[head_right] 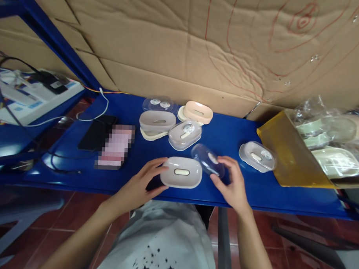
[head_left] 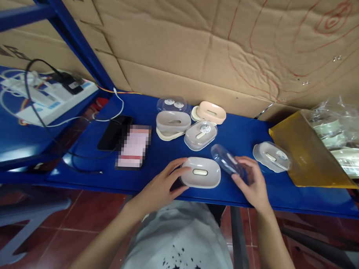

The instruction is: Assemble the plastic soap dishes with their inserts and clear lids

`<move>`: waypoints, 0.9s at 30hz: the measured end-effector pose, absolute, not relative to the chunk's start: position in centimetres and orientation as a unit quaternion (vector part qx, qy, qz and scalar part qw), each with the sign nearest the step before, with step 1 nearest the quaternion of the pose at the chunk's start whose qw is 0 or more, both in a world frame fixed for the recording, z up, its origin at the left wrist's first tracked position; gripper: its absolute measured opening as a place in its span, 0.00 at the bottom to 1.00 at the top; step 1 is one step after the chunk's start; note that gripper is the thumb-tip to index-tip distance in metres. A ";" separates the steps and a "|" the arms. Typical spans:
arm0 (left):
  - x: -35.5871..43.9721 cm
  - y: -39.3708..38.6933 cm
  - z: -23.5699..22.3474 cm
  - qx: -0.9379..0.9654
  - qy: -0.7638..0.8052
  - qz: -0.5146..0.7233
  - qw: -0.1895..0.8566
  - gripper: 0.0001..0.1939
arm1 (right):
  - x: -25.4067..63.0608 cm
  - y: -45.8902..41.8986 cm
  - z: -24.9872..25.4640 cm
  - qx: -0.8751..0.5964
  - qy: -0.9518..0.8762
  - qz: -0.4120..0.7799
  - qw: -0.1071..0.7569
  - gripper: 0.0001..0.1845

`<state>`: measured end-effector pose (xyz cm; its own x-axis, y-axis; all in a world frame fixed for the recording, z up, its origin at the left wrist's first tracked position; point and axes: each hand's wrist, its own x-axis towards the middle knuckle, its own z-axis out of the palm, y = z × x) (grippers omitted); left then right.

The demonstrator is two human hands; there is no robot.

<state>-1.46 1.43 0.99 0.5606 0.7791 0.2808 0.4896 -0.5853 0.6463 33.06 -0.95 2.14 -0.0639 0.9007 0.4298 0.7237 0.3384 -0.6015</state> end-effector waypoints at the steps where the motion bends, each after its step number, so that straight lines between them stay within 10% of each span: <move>1: -1.6 1.5 1.0 0.839 0.376 0.279 0.277 0.29 | 32.2 -1.4 2.4 -0.530 -0.742 0.146 0.383 0.23; 11: -1.7 2.0 0.8 0.836 0.363 0.284 0.299 0.35 | 27.9 -1.4 2.9 -0.360 -0.879 0.122 0.290 0.29; 27: -1.7 1.6 1.3 0.831 0.390 0.271 0.290 0.29 | 33.5 -0.4 2.5 -0.481 -0.841 -0.074 0.235 0.23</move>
